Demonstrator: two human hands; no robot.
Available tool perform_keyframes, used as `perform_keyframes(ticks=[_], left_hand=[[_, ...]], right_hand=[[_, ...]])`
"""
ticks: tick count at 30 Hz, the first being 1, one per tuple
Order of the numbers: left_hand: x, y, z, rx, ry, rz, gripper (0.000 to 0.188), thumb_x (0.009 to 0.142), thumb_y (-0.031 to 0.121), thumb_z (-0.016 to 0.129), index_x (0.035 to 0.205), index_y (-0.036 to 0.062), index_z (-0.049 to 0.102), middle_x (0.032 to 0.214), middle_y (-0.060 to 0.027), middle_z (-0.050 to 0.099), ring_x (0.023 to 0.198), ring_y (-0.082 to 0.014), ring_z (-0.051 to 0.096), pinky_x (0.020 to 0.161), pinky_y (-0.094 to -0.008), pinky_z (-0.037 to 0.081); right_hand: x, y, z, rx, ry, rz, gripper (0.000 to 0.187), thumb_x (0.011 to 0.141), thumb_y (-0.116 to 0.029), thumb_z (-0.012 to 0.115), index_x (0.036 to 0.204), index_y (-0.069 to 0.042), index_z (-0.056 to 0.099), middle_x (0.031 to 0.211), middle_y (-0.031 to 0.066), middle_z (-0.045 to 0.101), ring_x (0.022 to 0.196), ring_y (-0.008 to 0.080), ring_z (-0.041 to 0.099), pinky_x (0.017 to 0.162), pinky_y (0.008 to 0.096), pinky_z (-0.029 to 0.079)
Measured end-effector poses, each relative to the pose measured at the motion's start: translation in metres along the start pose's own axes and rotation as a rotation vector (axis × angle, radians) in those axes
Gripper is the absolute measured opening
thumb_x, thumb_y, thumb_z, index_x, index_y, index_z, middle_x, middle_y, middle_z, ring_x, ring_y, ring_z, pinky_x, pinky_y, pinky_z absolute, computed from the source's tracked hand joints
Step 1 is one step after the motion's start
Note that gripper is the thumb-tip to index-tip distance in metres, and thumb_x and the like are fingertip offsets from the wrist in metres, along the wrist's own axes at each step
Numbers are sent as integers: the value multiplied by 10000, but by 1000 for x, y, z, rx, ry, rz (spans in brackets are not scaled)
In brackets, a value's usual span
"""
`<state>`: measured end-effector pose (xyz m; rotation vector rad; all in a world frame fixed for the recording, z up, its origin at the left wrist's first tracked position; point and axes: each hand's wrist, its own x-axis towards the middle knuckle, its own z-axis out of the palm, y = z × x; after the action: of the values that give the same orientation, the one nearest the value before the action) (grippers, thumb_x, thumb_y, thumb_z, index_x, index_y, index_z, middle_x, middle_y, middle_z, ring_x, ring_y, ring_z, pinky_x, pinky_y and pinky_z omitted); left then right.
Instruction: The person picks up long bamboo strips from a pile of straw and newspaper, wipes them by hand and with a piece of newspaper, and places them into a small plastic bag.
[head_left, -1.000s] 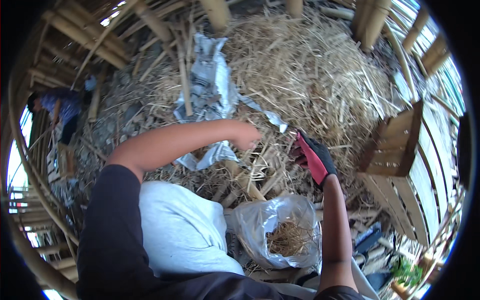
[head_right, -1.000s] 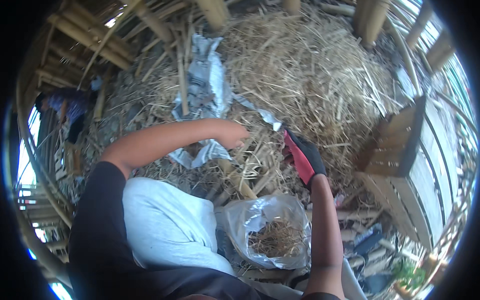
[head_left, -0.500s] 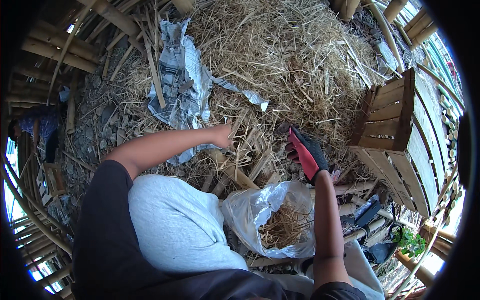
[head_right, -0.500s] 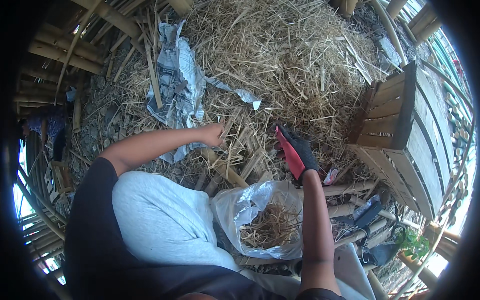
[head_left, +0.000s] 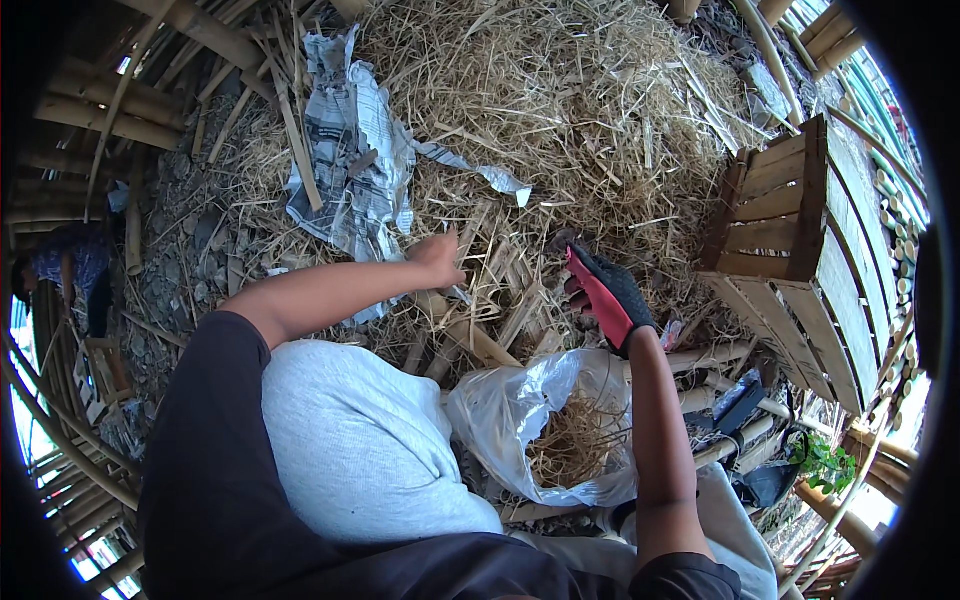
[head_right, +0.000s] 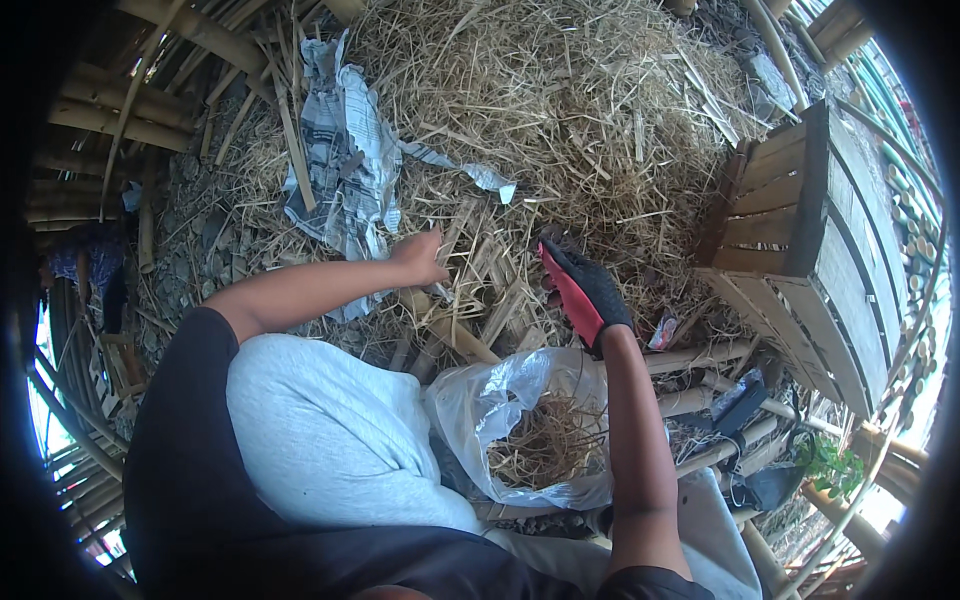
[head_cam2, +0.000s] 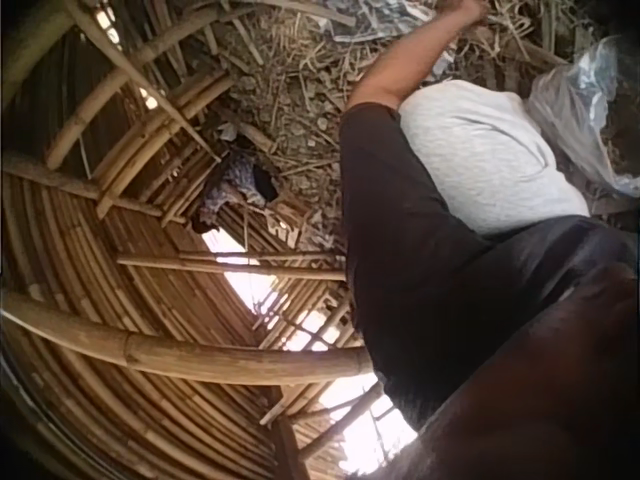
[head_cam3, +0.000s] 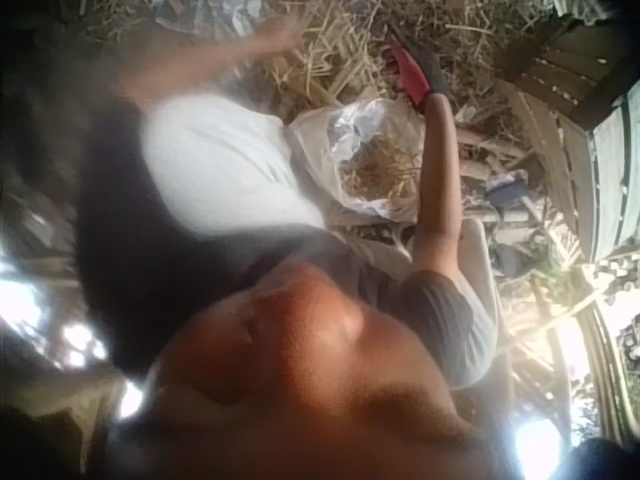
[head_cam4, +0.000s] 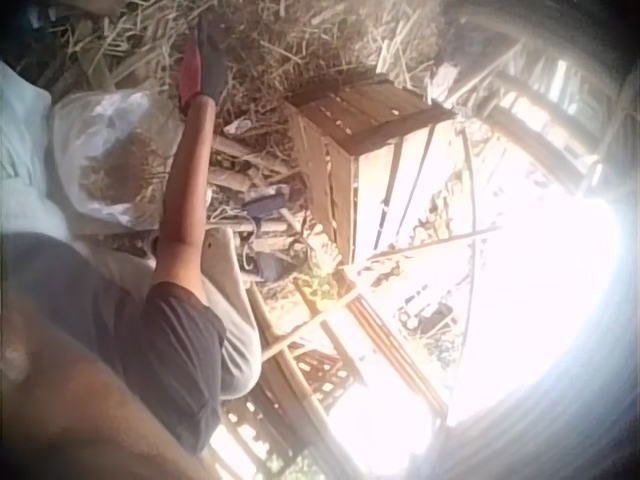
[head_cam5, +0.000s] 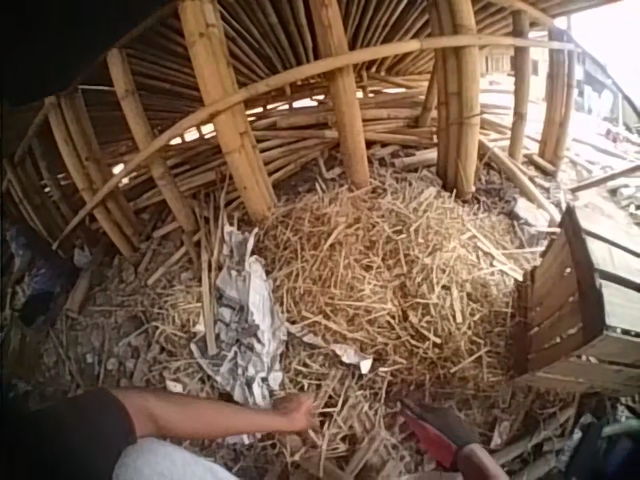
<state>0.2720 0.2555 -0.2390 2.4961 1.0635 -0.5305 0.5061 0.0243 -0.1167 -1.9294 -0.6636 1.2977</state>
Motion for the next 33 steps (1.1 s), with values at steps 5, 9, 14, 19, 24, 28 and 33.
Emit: perform_keyframes(ticks=[5, 9, 14, 19, 24, 28, 33], left_hand=[[29, -9, -20, -7, -327, 127, 606, 757, 323, 844, 1192, -25, 607, 1168, -243, 714, 1113, -349, 710, 914, -476, 580], [53, -83, -31, -95, -238, 194, 549, 711, 246, 845, 1165, 11, 645, 1113, -196, 717, 1050, -340, 713, 914, -473, 573], [56, -70, -48, 291, -28, 228, 472, 714, 132, 798, 1159, 63, 659, 1231, -126, 634, 1200, -313, 622, 963, -456, 553], [50, -107, -76, 496, 26, 162, 576, 764, 102, 794, 1311, 94, 615, 1348, -98, 557, 1329, -291, 531, 1045, -452, 519], [50, -122, -102, 270, 251, 30, 545, 728, 33, 769, 1249, 113, 630, 1277, -115, 569, 1245, -344, 580, 1056, -498, 472], [44, -111, -108, 123, 436, 120, 385, 781, 60, 746, 1154, 137, 695, 1230, -80, 595, 1236, -307, 586, 1026, -522, 450], [24, -108, -70, 218, 150, 455, 230, 887, 136, 728, 1116, 159, 720, 1239, -29, 611, 1244, -235, 573, 1088, -482, 408]], right_hand=[[4, 7, -2, -113, -9, -39, 660, 1004, -637, 561, 1438, -145, 636, 1058, 121, 740, 822, 201, 705, 809, 349, 551], [8, -14, 4, -272, -149, -21, 499, 1079, -480, 441, 1498, -237, 563, 1284, 175, 694, 1048, 332, 705, 962, 389, 526], [20, 20, -13, -267, -112, -146, 692, 1014, -638, 539, 1435, -96, 628, 1056, 128, 732, 868, 218, 693, 838, 347, 557], [17, -4, -9, -257, -126, -106, 665, 1023, -618, 538, 1421, -95, 639, 1027, 118, 721, 872, 208, 679, 832, 350, 558], [18, -12, -2, -245, -139, -82, 648, 1029, -605, 538, 1423, -101, 639, 989, 104, 700, 848, 191, 662, 814, 347, 554], [34, 13, -3, -282, -123, -216, 614, 1043, -578, 542, 1373, -76, 666, 975, 84, 689, 850, 175, 643, 804, 335, 543], [37, 4, 4, -244, -166, -125, 568, 1055, -544, 552, 1348, -76, 686, 980, 63, 685, 873, 160, 631, 808, 325, 535]])
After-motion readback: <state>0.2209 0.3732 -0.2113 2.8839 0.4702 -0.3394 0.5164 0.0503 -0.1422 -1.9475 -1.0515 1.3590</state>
